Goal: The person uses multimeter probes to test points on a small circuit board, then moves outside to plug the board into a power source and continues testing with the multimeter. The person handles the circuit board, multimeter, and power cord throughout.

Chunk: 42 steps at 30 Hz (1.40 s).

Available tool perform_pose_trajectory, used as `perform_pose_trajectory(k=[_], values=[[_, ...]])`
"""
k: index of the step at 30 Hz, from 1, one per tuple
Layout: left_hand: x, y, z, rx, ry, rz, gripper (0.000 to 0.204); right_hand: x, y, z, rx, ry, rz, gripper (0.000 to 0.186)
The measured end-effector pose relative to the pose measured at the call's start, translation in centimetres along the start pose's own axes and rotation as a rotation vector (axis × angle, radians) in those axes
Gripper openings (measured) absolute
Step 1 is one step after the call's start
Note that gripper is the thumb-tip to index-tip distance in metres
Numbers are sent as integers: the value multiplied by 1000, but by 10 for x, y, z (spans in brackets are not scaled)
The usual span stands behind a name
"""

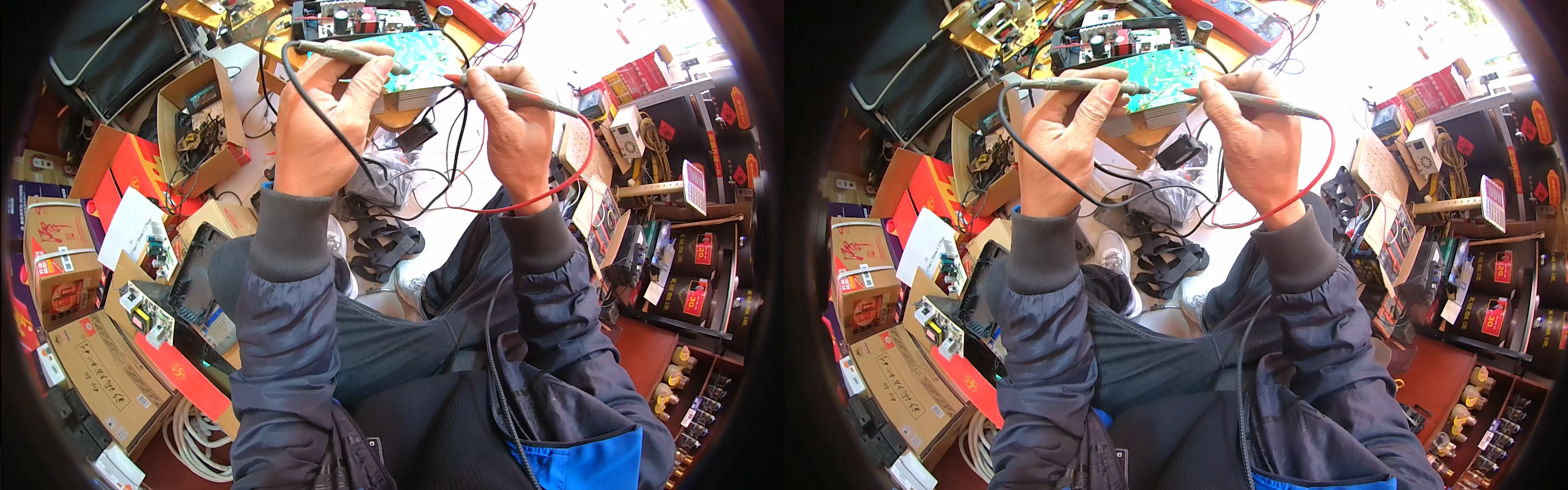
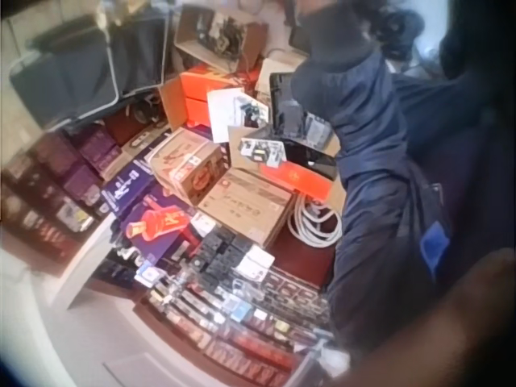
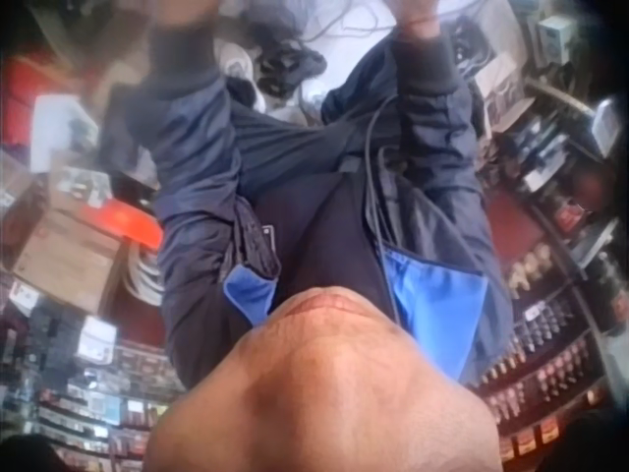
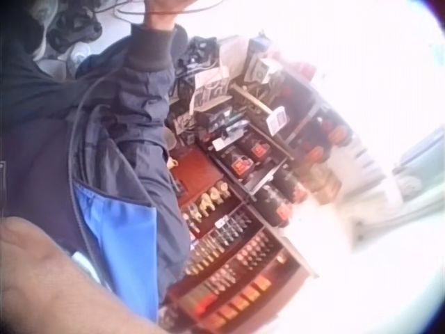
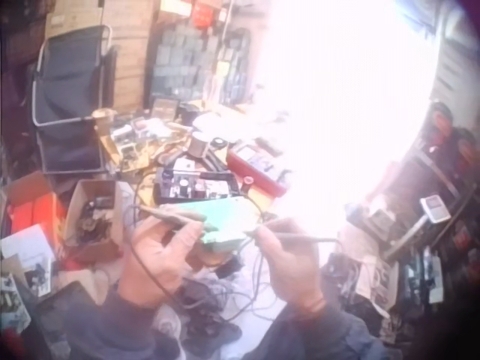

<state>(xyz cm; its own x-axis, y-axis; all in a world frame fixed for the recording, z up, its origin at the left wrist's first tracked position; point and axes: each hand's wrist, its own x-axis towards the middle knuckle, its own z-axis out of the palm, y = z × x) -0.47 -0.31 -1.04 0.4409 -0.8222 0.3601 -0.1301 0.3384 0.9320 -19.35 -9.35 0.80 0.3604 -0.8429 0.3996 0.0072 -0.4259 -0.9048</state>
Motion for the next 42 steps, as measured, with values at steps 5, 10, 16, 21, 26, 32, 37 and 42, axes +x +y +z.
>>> perform_pose_trajectory(k=[5,10,16,21,26,32,37,42], values=[[1,4,0,46,0,-3,23,-1,-1,1,-55,5,-11,24],[0,5,0,22,-5,-9,23,0,-4,2,-126,14,2,23],[1,3,-2,59,-23,18,21,-1,-8,2,-122,-18,4,21],[-1,5,-1,52,-17,-11,19,0,-4,3,-175,25,-17,18],[-1,8,0,24,-30,4,19,-2,-5,-2,-148,-73,48,21],[1,6,0,42,-38,50,19,-3,-4,-2,-99,-87,79,22],[0,7,0,38,-37,36,19,-2,-4,-2,-117,-80,69,21],[0,8,2,-1,1,9,17,-2,-4,-2,-147,-80,40,19]])
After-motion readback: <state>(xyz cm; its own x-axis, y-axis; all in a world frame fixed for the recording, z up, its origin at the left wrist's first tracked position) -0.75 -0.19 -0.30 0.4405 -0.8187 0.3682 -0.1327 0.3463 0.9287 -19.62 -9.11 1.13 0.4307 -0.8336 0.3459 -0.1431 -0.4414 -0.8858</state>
